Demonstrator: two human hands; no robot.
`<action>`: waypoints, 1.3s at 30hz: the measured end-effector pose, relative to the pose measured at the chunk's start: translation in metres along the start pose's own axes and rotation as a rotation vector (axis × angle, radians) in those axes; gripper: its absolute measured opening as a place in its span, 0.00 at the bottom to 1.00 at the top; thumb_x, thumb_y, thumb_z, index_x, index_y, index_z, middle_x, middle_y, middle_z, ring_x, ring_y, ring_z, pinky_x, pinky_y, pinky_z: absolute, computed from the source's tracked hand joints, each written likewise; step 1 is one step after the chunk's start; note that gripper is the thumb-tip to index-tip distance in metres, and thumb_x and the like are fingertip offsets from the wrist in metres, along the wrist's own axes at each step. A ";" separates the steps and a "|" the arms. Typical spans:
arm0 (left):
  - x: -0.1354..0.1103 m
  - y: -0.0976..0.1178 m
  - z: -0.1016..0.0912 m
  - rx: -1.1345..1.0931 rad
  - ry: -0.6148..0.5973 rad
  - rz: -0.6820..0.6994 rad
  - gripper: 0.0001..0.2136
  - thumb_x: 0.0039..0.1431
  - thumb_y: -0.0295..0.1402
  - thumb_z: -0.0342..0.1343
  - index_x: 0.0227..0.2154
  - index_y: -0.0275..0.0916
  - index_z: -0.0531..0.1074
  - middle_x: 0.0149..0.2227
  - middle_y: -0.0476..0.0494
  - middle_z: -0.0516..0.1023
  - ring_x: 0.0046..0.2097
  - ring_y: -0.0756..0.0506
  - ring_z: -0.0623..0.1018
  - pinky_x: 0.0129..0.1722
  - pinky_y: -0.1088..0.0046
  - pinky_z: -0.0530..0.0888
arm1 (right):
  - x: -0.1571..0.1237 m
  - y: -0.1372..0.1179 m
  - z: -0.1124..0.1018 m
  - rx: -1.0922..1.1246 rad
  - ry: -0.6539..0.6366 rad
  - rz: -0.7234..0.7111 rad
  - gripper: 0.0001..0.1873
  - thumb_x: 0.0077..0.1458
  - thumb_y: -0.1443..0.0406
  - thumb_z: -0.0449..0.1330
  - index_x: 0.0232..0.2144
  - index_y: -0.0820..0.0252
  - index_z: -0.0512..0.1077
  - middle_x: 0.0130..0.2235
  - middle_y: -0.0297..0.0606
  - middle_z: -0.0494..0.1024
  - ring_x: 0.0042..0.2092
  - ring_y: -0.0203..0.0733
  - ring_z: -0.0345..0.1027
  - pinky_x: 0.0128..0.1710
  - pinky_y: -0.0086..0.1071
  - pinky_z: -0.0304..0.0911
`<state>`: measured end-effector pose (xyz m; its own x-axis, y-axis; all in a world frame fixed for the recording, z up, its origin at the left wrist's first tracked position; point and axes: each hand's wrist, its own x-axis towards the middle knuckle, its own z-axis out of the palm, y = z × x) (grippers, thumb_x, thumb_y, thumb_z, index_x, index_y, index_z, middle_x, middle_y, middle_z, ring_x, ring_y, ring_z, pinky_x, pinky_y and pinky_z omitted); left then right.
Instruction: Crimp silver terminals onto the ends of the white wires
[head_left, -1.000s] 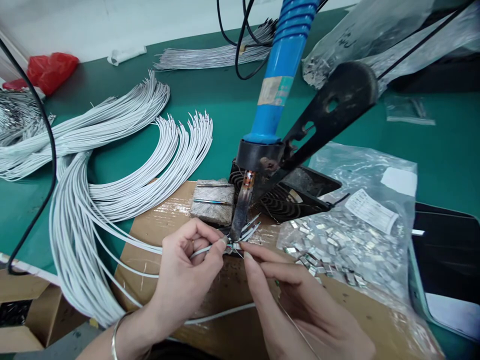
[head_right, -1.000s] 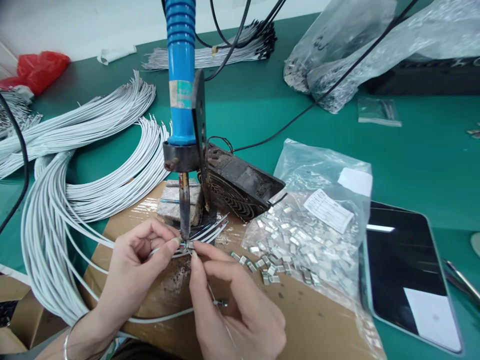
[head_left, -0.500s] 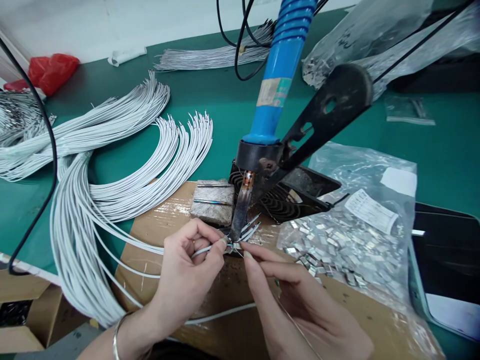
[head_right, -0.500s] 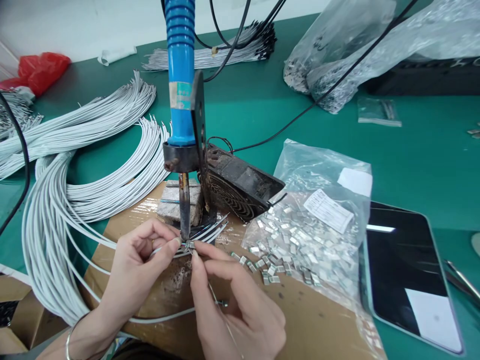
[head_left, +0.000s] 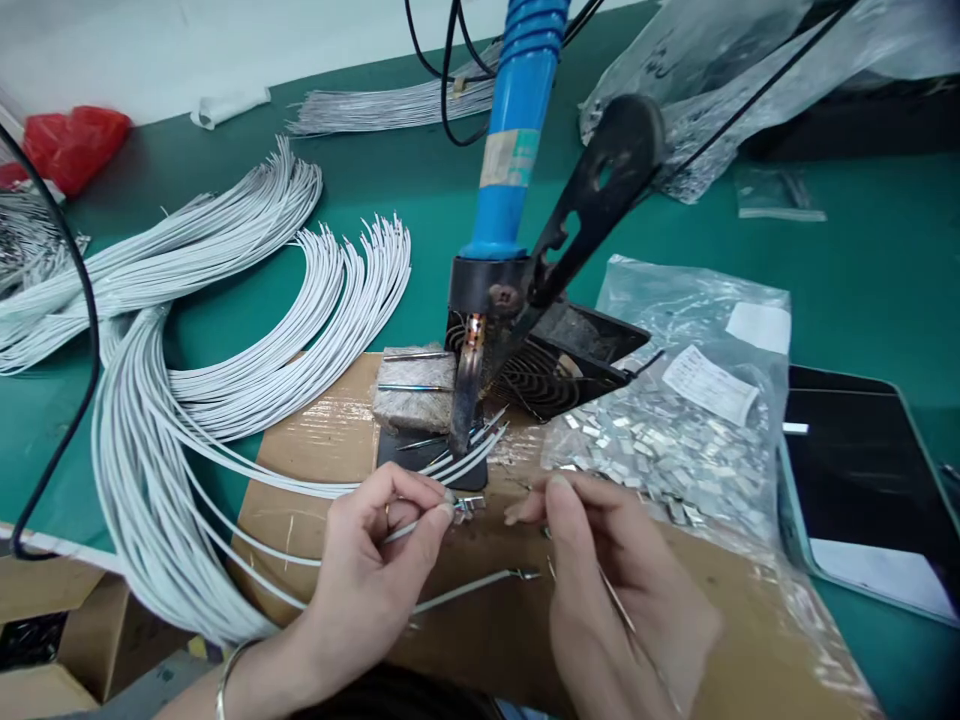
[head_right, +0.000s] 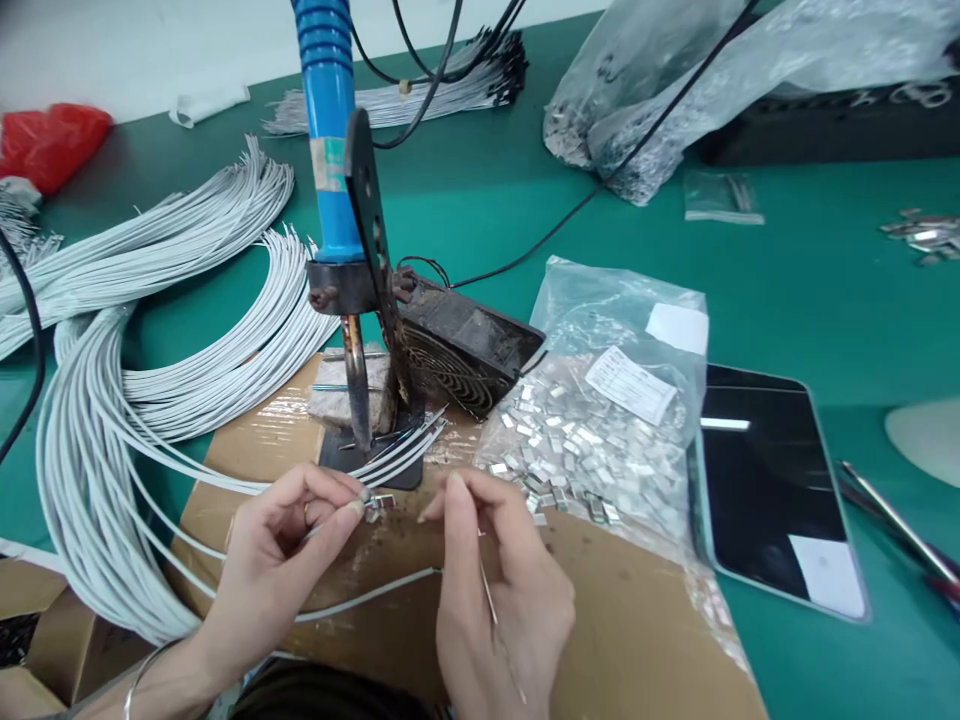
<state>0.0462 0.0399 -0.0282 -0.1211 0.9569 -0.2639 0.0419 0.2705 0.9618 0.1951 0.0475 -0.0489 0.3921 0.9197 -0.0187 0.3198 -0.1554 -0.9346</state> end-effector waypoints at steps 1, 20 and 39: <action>-0.002 0.000 -0.001 0.011 -0.015 -0.007 0.07 0.64 0.31 0.61 0.30 0.37 0.74 0.31 0.46 0.79 0.25 0.54 0.65 0.24 0.79 0.61 | 0.000 0.000 -0.002 -0.027 -0.055 -0.022 0.15 0.67 0.54 0.60 0.33 0.55 0.78 0.27 0.31 0.80 0.30 0.36 0.75 0.32 0.25 0.68; -0.030 -0.011 -0.016 0.005 -0.154 -0.083 0.10 0.67 0.38 0.61 0.32 0.38 0.73 0.22 0.55 0.68 0.24 0.54 0.62 0.24 0.80 0.59 | -0.023 0.001 -0.003 0.334 -0.323 0.058 0.15 0.61 0.60 0.65 0.23 0.57 0.75 0.21 0.28 0.68 0.24 0.33 0.58 0.24 0.26 0.56; -0.047 -0.012 -0.019 0.090 -0.135 -0.038 0.10 0.67 0.38 0.62 0.32 0.39 0.74 0.23 0.53 0.70 0.25 0.52 0.65 0.25 0.79 0.63 | -0.038 0.001 -0.004 0.464 -0.367 0.256 0.20 0.59 0.54 0.68 0.21 0.59 0.72 0.20 0.27 0.65 0.24 0.32 0.56 0.24 0.27 0.55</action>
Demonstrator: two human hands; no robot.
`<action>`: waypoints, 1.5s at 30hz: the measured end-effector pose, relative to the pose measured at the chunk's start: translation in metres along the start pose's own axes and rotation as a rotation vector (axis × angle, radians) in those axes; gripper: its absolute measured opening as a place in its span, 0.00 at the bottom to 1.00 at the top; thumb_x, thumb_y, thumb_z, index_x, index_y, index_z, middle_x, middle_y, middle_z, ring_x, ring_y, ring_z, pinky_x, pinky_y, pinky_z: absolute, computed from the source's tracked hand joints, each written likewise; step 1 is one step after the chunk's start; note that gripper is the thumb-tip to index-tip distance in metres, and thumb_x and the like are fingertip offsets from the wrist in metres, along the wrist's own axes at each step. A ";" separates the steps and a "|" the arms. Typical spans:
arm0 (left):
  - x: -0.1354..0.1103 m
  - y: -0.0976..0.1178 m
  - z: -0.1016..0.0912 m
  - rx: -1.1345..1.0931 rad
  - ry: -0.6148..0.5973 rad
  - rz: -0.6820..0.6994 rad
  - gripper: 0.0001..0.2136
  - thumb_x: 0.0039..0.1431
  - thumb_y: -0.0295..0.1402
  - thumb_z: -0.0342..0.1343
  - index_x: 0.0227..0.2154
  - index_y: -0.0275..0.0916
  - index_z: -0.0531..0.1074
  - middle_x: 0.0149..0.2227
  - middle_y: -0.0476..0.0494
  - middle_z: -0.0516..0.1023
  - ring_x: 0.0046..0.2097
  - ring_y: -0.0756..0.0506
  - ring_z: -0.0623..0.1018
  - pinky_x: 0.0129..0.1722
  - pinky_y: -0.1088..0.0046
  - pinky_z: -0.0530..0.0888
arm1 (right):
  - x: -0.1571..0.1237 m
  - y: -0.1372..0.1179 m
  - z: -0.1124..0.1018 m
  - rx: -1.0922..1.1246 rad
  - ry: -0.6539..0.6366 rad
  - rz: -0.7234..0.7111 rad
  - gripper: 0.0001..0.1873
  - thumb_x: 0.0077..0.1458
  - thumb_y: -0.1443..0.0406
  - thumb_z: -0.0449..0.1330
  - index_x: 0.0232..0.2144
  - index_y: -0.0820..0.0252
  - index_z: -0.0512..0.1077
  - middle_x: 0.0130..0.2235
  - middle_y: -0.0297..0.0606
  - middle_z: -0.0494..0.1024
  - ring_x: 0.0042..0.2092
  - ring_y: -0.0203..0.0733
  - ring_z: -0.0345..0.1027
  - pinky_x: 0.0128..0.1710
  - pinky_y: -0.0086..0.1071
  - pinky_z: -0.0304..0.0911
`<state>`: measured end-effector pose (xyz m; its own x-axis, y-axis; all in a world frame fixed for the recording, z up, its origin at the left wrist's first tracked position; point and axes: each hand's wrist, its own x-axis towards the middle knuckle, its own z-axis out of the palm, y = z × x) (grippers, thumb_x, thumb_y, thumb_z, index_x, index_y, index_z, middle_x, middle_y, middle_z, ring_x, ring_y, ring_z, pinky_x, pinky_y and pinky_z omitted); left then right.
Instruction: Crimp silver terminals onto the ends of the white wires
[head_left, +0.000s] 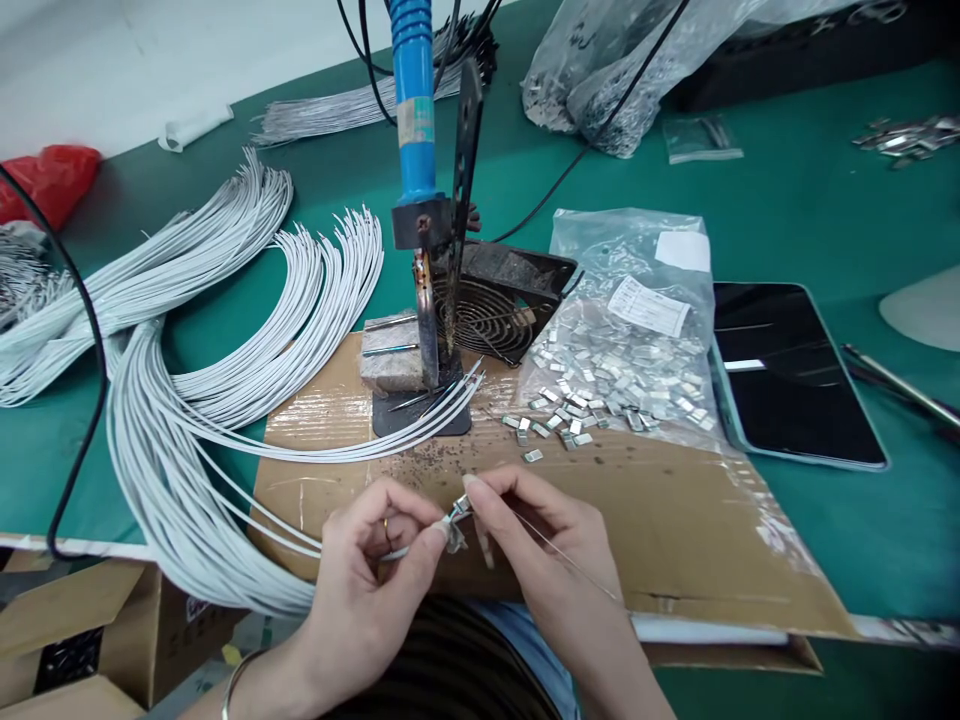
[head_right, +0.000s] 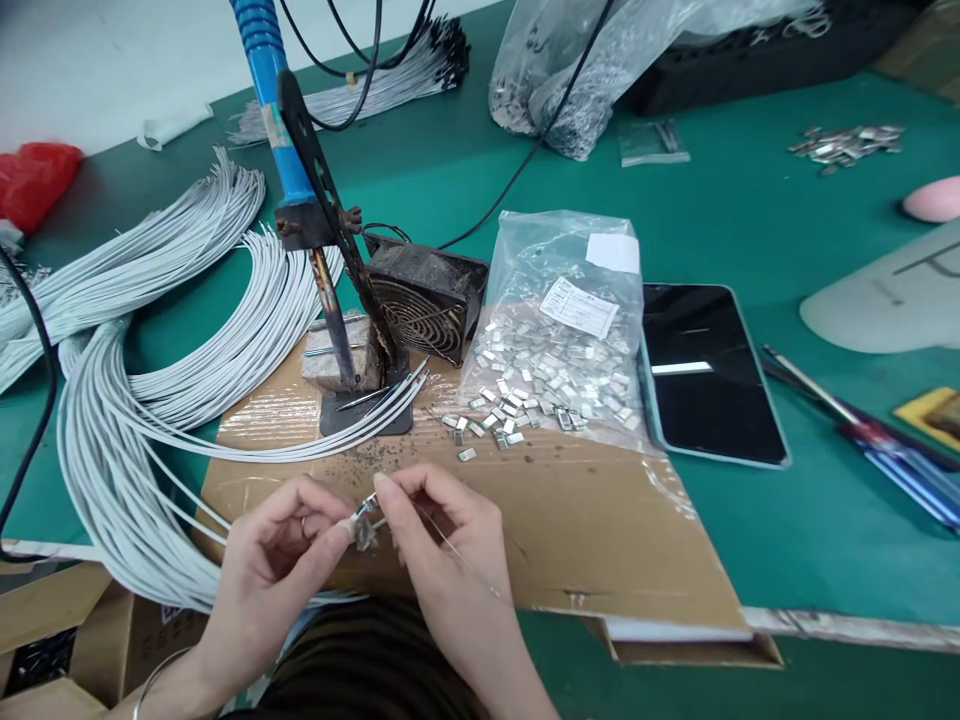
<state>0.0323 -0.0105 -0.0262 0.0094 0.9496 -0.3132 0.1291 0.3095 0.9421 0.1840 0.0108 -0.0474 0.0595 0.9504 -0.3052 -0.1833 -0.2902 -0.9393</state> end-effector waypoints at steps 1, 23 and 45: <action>0.000 0.000 0.000 0.027 -0.001 0.003 0.10 0.67 0.38 0.61 0.32 0.39 0.74 0.23 0.52 0.71 0.25 0.52 0.66 0.25 0.79 0.63 | 0.000 0.001 -0.002 -0.001 0.008 0.005 0.20 0.60 0.54 0.68 0.21 0.59 0.74 0.20 0.28 0.66 0.23 0.33 0.57 0.25 0.27 0.56; 0.021 -0.013 -0.068 0.936 -0.028 0.524 0.06 0.71 0.25 0.50 0.41 0.42 0.70 0.39 0.43 0.78 0.43 0.41 0.79 0.44 0.66 0.75 | 0.035 0.002 -0.063 -0.433 0.316 -0.163 0.12 0.52 0.53 0.71 0.32 0.55 0.84 0.29 0.37 0.81 0.27 0.41 0.69 0.32 0.36 0.68; 0.029 0.009 -0.006 -0.333 -0.183 -0.342 0.18 0.57 0.48 0.70 0.35 0.35 0.78 0.25 0.51 0.72 0.21 0.57 0.52 0.21 0.78 0.47 | 0.000 -0.003 -0.018 -0.120 0.160 -0.056 0.07 0.53 0.59 0.72 0.30 0.55 0.85 0.23 0.32 0.76 0.22 0.34 0.66 0.20 0.26 0.65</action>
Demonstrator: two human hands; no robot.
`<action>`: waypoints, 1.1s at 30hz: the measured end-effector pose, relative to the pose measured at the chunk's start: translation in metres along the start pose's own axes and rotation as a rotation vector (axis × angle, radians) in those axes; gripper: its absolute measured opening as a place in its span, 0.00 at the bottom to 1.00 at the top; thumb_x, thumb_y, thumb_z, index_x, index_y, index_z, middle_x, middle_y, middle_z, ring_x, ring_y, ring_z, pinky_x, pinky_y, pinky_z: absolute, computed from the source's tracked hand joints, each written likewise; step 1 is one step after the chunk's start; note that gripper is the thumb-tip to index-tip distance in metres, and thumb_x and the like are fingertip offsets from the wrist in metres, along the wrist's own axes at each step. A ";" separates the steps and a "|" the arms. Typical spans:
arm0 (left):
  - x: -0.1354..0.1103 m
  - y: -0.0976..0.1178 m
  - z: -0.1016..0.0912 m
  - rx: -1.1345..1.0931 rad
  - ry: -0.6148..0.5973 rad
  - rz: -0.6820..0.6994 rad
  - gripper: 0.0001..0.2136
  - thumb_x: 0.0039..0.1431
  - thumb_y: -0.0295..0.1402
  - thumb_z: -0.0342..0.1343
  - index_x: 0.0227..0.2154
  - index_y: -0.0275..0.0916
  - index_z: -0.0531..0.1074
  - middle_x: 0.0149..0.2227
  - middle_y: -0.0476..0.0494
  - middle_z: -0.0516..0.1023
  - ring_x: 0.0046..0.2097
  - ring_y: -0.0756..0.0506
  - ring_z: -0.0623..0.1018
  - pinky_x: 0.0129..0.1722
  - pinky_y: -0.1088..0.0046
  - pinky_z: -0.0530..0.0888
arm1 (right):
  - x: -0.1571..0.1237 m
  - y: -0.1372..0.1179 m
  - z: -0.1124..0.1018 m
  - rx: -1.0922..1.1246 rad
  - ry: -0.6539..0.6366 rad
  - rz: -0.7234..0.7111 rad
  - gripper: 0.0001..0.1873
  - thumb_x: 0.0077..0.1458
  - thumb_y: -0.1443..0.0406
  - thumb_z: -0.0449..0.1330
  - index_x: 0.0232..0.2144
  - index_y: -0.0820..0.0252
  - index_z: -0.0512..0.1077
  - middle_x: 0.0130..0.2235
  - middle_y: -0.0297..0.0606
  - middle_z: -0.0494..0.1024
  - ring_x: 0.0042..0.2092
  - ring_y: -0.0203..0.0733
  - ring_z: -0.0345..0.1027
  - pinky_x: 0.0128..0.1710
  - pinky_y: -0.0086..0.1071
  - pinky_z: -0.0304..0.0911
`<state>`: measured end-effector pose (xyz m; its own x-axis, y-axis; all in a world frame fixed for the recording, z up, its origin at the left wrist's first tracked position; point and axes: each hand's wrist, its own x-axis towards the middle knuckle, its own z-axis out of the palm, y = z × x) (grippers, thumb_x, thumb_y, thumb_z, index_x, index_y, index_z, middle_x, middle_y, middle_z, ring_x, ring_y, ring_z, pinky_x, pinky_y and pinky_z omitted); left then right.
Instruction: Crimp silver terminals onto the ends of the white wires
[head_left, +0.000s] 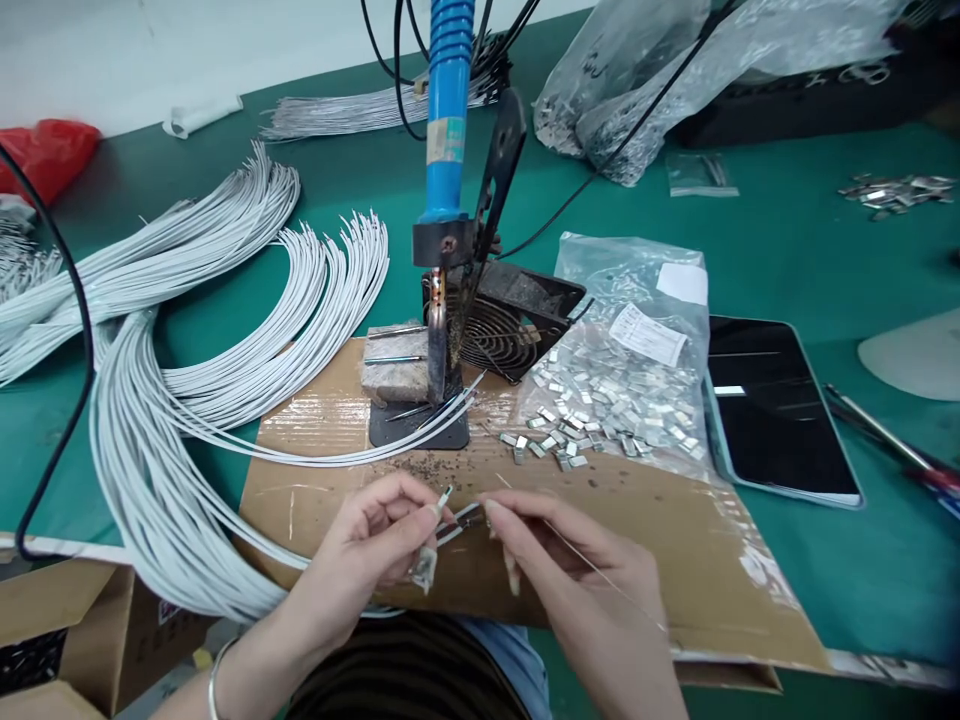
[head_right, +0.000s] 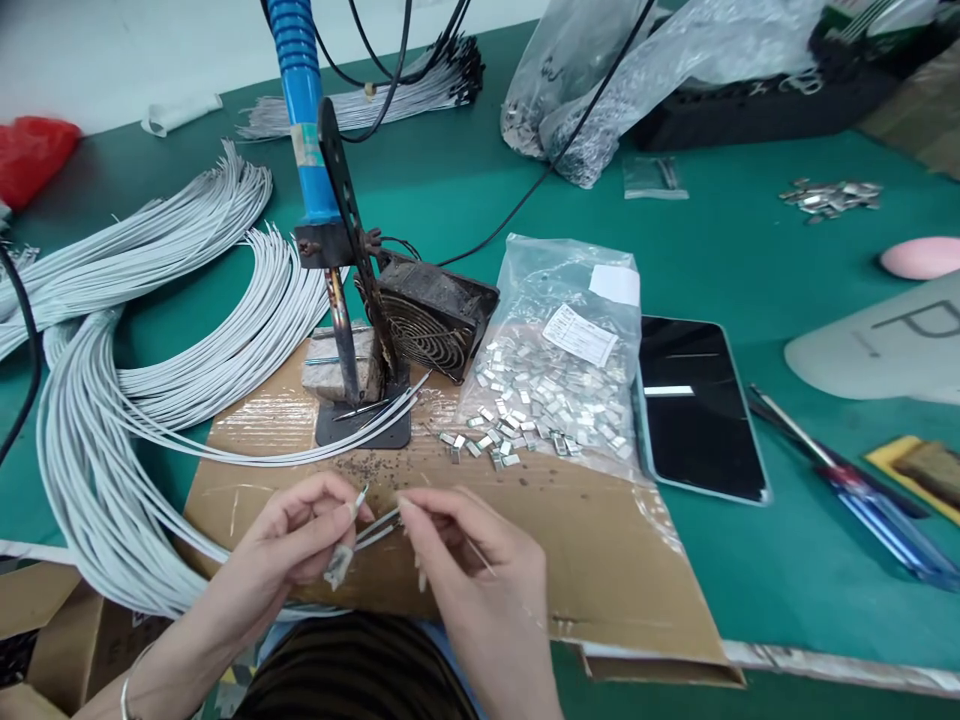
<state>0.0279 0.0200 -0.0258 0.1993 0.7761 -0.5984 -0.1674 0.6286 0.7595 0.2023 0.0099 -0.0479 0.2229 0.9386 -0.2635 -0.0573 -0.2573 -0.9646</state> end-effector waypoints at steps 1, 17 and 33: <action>-0.001 0.001 0.001 -0.008 0.003 -0.006 0.19 0.57 0.48 0.70 0.34 0.35 0.77 0.24 0.51 0.73 0.21 0.57 0.53 0.22 0.78 0.47 | 0.000 0.000 0.004 0.026 -0.045 -0.028 0.05 0.53 0.60 0.72 0.30 0.55 0.85 0.24 0.33 0.76 0.22 0.33 0.65 0.20 0.25 0.62; -0.002 -0.004 0.002 0.020 -0.070 0.052 0.20 0.59 0.49 0.68 0.28 0.37 0.73 0.22 0.54 0.66 0.23 0.55 0.54 0.22 0.77 0.50 | -0.003 -0.015 0.006 0.043 -0.224 -0.029 0.05 0.56 0.63 0.70 0.32 0.50 0.88 0.24 0.33 0.73 0.23 0.32 0.59 0.21 0.27 0.53; -0.010 -0.002 0.007 0.193 -0.078 0.105 0.19 0.61 0.49 0.65 0.28 0.37 0.71 0.22 0.55 0.64 0.25 0.53 0.59 0.25 0.76 0.56 | -0.011 -0.023 0.005 0.144 -0.166 0.232 0.07 0.45 0.63 0.73 0.19 0.56 0.81 0.17 0.28 0.71 0.18 0.29 0.60 0.18 0.22 0.57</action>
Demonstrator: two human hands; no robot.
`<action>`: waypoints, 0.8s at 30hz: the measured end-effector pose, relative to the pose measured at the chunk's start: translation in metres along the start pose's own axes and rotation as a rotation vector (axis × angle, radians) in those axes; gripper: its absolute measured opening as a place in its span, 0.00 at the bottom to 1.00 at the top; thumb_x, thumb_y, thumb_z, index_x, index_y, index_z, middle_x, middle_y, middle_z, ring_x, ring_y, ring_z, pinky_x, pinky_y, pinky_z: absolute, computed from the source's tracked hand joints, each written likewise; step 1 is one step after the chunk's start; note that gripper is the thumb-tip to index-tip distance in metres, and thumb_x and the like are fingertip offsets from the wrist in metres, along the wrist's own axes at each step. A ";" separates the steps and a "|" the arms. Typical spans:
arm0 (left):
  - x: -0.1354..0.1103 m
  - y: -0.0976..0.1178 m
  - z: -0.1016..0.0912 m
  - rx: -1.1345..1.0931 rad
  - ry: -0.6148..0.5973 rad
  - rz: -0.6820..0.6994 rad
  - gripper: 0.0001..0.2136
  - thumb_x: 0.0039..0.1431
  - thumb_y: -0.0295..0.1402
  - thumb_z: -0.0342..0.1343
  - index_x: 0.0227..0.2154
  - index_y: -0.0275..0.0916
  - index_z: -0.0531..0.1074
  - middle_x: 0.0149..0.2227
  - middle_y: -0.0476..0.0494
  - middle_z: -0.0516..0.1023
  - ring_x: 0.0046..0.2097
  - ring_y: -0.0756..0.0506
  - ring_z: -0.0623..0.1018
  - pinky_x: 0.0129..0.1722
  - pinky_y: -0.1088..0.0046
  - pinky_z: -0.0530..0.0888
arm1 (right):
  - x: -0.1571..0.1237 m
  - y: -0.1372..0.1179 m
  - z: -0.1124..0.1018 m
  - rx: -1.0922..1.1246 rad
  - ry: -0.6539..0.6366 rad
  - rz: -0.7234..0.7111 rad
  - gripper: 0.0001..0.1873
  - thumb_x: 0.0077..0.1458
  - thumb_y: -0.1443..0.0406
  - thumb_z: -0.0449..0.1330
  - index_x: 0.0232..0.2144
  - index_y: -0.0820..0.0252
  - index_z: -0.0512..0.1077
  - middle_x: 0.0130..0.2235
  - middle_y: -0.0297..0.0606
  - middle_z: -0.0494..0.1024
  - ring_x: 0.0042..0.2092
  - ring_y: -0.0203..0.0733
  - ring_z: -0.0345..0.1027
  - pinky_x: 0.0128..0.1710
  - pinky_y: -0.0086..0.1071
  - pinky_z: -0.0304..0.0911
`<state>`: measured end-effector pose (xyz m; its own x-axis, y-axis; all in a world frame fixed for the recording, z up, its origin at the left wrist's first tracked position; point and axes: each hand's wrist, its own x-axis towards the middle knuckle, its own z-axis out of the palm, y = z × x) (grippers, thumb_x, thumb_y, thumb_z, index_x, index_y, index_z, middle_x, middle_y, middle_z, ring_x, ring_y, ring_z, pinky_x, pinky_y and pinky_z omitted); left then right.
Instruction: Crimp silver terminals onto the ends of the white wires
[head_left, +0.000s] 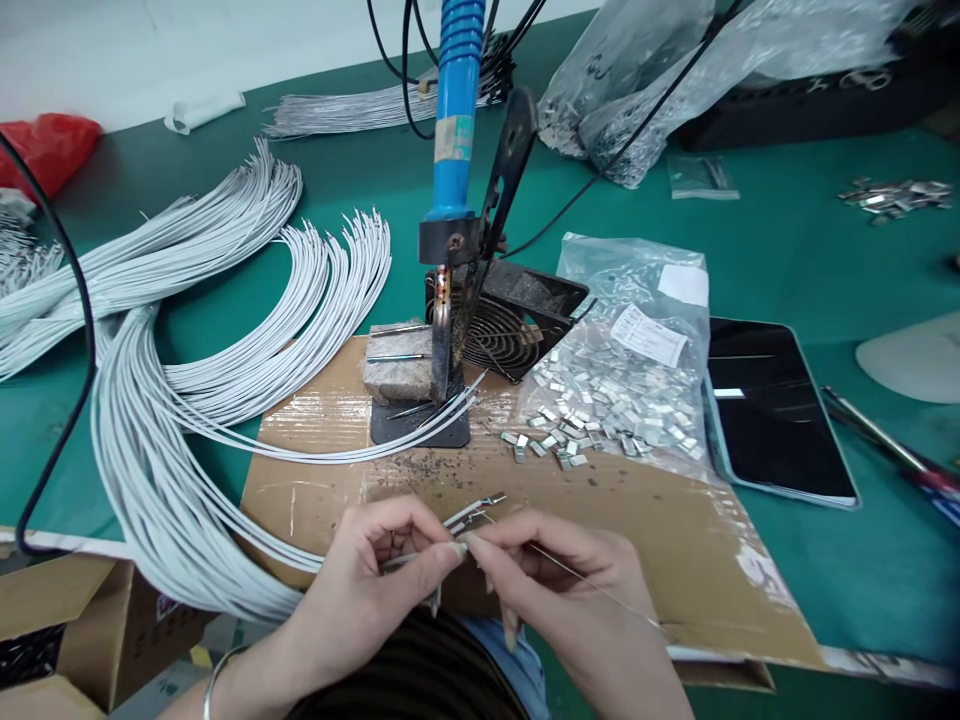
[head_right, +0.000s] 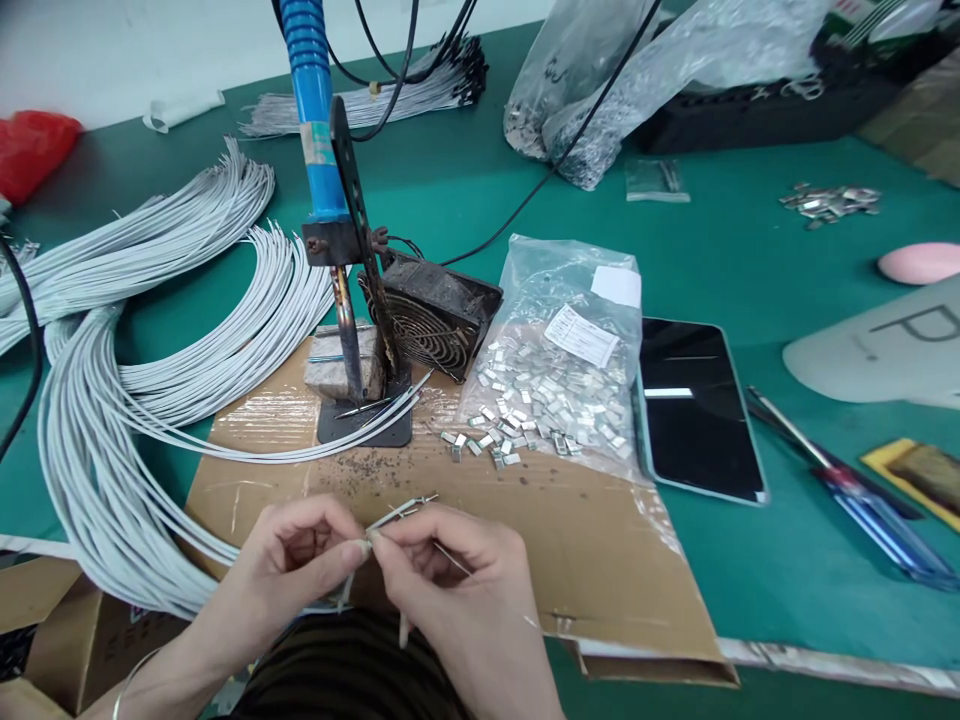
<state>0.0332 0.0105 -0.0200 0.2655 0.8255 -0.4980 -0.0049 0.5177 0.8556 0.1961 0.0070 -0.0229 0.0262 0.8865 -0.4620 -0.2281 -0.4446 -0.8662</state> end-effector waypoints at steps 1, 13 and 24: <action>0.000 0.000 0.001 0.012 0.006 0.004 0.19 0.61 0.48 0.65 0.28 0.36 0.72 0.22 0.55 0.64 0.25 0.53 0.59 0.25 0.76 0.57 | -0.001 -0.002 0.000 -0.025 -0.001 0.000 0.08 0.45 0.62 0.72 0.18 0.57 0.81 0.17 0.29 0.71 0.19 0.29 0.60 0.18 0.22 0.58; -0.002 0.000 0.000 0.004 0.055 0.083 0.17 0.64 0.45 0.64 0.28 0.36 0.73 0.22 0.55 0.66 0.25 0.53 0.61 0.25 0.79 0.60 | -0.002 0.004 0.004 -0.017 0.023 -0.118 0.04 0.50 0.64 0.70 0.24 0.51 0.85 0.25 0.31 0.78 0.22 0.30 0.62 0.21 0.24 0.61; 0.000 -0.001 0.000 0.046 0.040 0.044 0.15 0.62 0.41 0.64 0.27 0.37 0.71 0.22 0.53 0.66 0.25 0.52 0.62 0.25 0.77 0.58 | -0.001 0.000 0.000 0.051 -0.022 0.045 0.06 0.43 0.62 0.74 0.20 0.57 0.82 0.18 0.29 0.71 0.18 0.28 0.59 0.17 0.21 0.59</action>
<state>0.0330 0.0098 -0.0205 0.2274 0.8562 -0.4639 0.0284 0.4703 0.8820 0.1960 0.0063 -0.0227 -0.0061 0.8684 -0.4958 -0.2783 -0.4777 -0.8333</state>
